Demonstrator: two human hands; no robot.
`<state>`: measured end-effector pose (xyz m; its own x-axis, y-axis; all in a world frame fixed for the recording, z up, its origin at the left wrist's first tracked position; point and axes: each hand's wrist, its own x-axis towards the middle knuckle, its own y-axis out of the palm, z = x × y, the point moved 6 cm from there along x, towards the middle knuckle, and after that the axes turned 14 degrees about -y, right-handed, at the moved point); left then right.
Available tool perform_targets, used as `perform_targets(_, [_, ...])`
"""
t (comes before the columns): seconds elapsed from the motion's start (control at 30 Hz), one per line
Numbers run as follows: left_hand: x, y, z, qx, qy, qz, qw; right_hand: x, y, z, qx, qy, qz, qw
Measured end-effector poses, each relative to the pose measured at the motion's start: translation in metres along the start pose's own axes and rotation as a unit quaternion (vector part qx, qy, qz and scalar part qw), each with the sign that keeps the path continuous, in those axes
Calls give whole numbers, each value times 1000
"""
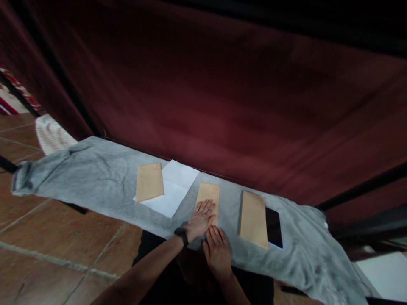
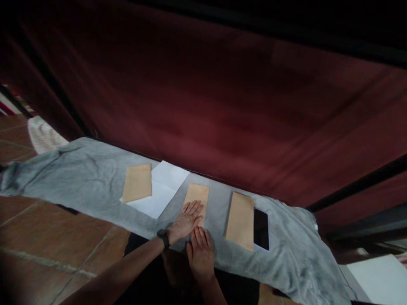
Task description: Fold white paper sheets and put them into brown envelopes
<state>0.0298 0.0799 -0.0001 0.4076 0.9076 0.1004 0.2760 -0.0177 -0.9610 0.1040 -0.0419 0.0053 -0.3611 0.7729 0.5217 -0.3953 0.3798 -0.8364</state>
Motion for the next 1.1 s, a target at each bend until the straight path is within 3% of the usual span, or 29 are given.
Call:
perform_targets(0.27, [87,10,3,-2,-13,-10,1000,1,0,2,1,5,-34,999])
perform_targets(0.43, [104,12,4,-8,-1,-6,1000,1,1,2,-10,-3,-42,999])
perform_targets(0.57, [87,11,4,-19,21,6,1000,2,0,1,-7,8,-25,1000])
perform_targets(0.9, [10,-3,-2,-27,35,81,996,-1,6,-1,6,25,2,1000])
perform_targets(1.0, [-13,-5,0,-25,42,78,996,-3,7,-1,14,28,11,999])
perform_targets(1.1, [-35,-8,4,-19,49,36,998,-3,7,0,15,26,16,999])
